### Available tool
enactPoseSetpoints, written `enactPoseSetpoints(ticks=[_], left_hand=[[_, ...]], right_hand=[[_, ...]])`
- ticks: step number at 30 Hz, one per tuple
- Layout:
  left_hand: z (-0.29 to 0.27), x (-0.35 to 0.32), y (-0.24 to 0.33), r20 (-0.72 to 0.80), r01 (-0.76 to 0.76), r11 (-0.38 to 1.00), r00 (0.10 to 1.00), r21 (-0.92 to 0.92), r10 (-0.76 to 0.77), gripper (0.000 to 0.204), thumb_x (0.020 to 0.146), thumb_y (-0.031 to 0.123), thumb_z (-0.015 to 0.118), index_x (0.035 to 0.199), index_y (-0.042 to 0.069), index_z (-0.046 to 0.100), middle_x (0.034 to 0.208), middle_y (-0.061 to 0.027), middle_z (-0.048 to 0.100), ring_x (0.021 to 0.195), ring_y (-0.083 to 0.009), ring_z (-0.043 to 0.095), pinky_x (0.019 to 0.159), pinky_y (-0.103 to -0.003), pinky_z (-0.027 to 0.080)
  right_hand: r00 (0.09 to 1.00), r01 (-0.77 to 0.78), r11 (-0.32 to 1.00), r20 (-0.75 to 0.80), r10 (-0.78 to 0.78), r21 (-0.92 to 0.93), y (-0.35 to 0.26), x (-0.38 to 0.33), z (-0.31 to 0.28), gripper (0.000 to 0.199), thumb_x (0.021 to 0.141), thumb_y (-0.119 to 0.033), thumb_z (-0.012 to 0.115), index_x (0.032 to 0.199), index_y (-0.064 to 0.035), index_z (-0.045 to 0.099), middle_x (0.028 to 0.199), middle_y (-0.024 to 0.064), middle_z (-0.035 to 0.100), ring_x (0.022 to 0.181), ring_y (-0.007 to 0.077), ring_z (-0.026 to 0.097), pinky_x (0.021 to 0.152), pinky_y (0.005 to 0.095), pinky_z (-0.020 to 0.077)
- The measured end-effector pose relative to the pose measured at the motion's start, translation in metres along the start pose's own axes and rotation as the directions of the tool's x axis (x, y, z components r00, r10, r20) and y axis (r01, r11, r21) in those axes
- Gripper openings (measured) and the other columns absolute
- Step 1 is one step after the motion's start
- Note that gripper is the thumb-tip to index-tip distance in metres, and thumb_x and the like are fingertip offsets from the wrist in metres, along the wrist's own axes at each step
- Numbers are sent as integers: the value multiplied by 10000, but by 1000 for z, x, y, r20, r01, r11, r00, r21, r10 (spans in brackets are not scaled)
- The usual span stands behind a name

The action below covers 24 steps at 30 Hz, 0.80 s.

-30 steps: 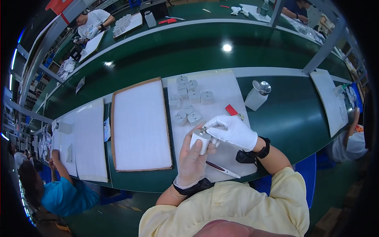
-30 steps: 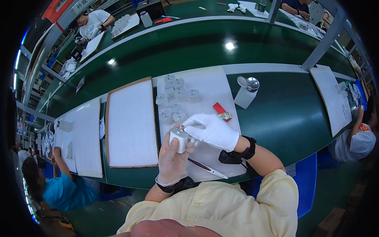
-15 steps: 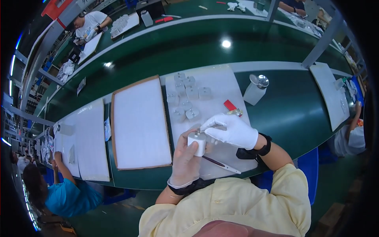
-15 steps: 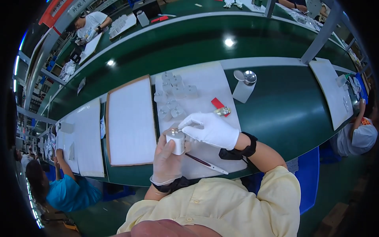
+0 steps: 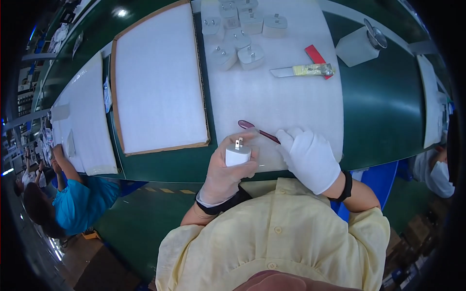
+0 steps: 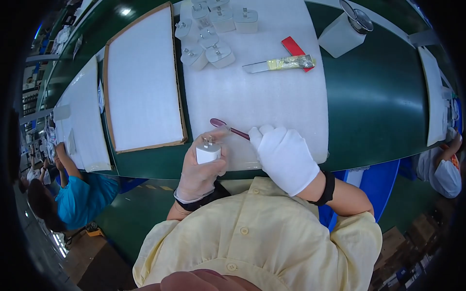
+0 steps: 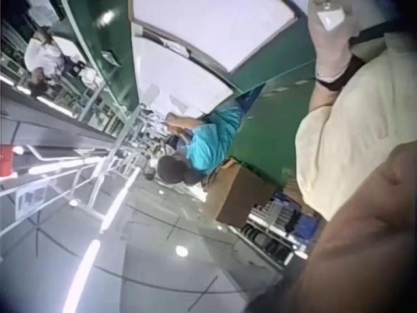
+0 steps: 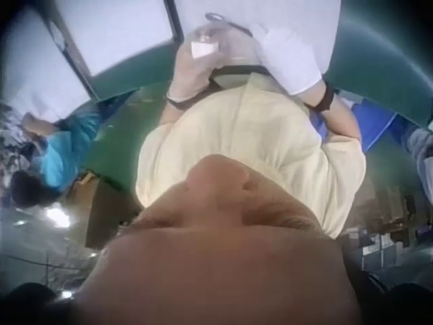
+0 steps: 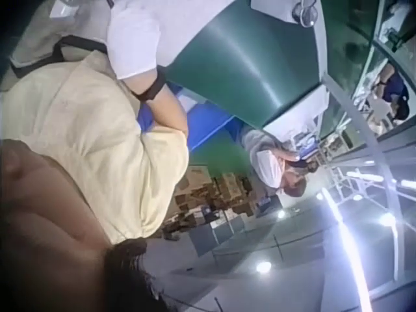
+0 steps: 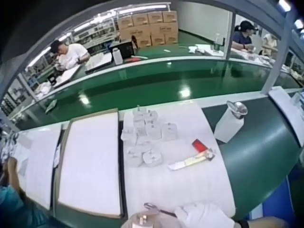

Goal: The person picks up a power adapter and brushes the metal prongs with a toothbrush before scraping them with a utility knife. They then wipe the prongs with a gloved hand and place the adapter back on the table, repeating the process for another one.

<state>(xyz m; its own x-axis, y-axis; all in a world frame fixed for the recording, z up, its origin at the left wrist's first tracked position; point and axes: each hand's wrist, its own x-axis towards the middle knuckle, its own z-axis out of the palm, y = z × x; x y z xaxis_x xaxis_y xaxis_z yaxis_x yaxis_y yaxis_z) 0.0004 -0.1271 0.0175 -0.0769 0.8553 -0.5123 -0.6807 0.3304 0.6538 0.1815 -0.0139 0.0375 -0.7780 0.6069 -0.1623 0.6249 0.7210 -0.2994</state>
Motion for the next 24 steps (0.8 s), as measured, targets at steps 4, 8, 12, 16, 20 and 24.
enactPoseSetpoints(ticks=[4,8,12,16,20,24], left_hand=[[-1,-3,-2,17,8,1000,1000,24,-9,586,767,-85,664,1324,-15,495,893,-47,589,722,-87,541,626,-233,447],[-1,-2,-3,14,-8,999,1000,31,7,587,774,-89,657,1330,-17,485,873,-48,590,701,-93,541,622,-236,451],[0,-2,-3,43,-18,1000,999,-16,19,589,775,-86,661,1332,-20,480,875,-59,605,691,-101,557,628,-241,462],[2,-1,-5,-12,-21,1000,1000,18,21,531,796,-74,659,1294,-5,489,875,-74,618,694,-115,581,630,-252,473],[13,-8,-3,-106,0,1000,994,-15,-2,528,769,12,733,1238,7,491,823,-98,610,649,-146,560,566,-261,436],[36,-16,22,-55,131,969,991,211,-122,478,780,-8,707,1205,14,489,776,-83,598,602,-140,544,535,-252,423]], right_hand=[[998,-11,997,-59,15,71,6,-7,-7,284,838,-195,683,1102,-116,614,892,93,597,737,304,596,621,426,494],[994,-26,990,-100,40,138,9,-9,-10,292,853,-178,669,1131,-115,605,890,94,598,744,303,597,625,425,494],[994,-29,994,-98,39,103,6,-8,-9,306,863,-184,660,1153,-114,593,891,91,599,751,301,598,626,420,494],[998,-37,999,-54,38,16,2,-3,-9,315,870,-200,651,1163,-109,579,887,90,600,746,300,598,619,415,496],[998,10,1000,-55,-10,-6,6,-4,-6,338,874,-209,642,1185,-100,566,869,94,598,735,299,600,610,416,496],[999,-3,999,-40,5,41,2,-3,-13,400,888,-185,622,1266,-84,543,857,103,596,736,295,602,625,407,501]])
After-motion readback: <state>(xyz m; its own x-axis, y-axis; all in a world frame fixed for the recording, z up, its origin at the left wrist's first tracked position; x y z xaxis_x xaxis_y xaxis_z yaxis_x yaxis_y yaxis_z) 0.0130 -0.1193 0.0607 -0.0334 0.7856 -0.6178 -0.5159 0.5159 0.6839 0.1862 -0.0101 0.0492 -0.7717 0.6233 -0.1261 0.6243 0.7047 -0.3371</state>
